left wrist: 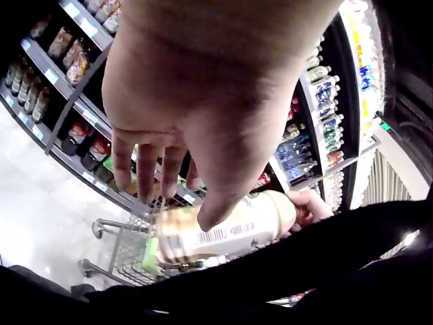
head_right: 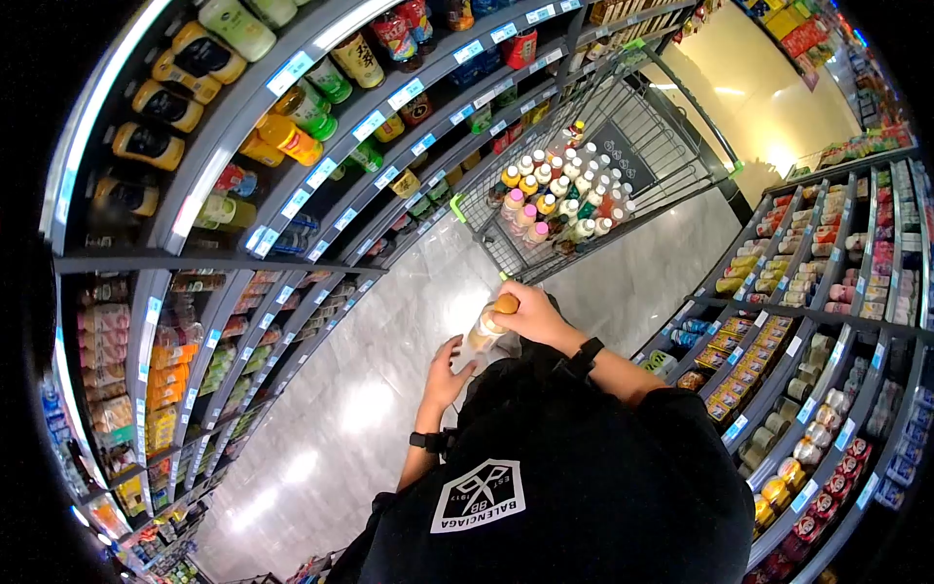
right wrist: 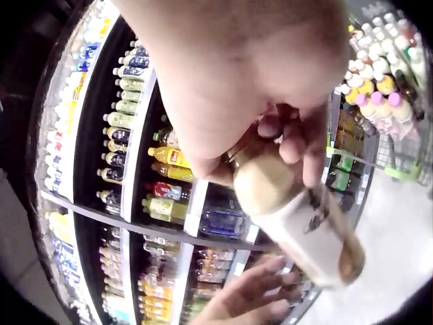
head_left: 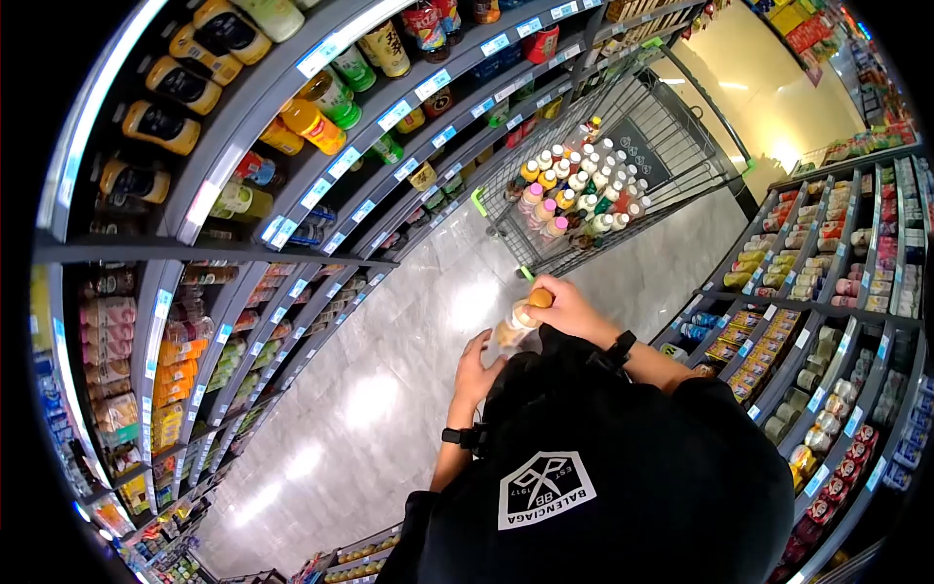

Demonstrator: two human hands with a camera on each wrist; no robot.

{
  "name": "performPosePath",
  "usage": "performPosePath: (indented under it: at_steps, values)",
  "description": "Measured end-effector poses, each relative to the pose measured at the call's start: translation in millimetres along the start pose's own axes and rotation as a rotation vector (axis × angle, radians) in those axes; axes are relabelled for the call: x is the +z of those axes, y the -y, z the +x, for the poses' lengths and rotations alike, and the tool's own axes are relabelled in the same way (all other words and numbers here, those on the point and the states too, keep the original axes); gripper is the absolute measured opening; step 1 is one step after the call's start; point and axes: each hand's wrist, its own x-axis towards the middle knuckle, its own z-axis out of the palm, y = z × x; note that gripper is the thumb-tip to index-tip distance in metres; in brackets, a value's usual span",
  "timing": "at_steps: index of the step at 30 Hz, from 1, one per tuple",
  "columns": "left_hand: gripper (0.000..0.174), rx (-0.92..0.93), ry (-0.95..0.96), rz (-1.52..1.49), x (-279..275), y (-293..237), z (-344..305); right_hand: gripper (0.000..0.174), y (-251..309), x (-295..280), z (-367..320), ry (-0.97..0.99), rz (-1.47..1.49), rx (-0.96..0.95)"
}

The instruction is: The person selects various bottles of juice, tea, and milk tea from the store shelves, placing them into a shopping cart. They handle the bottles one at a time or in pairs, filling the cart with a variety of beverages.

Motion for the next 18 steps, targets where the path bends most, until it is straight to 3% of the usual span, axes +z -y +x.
performPosePath:
  at_steps: [4,6,8,10,12,15,17,18]
  values:
    - [0.058,-0.301,0.093,0.153,1.5,40.9,-1.1,0.040,-35.0,-21.3,17.2,-0.077,-0.147,0.088]
    - [0.052,-0.333,0.103,0.220,6.7,62.7,-9.5,0.041,-65.9,-38.8,34.7,-0.215,-0.200,0.125]
    - [0.045,-0.389,0.024,0.009,14.9,92.8,-21.6,0.046,-111.6,-50.3,55.2,-0.218,-0.262,0.218]
    - [0.041,-0.474,-0.054,-0.057,24.5,107.2,-37.0,0.051,-155.8,-59.9,76.5,-0.108,-0.523,0.424]
    - [0.041,-0.793,-0.184,-0.201,25.8,112.8,-58.1,0.044,-210.6,-61.9,89.7,-0.047,-0.562,0.437]
    - [0.041,-0.904,-0.256,-0.245,32.9,84.5,-84.3,0.046,-269.4,-69.5,115.7,0.155,-0.632,0.569]
    - [0.040,-0.961,-0.267,-0.307,35.3,60.6,-90.1,0.050,-294.2,-71.6,133.1,0.383,-0.676,0.815]
    - [0.039,-0.994,-0.286,-0.353,37.9,55.2,-97.7,0.050,-305.0,-71.3,139.5,0.391,-0.676,0.806]
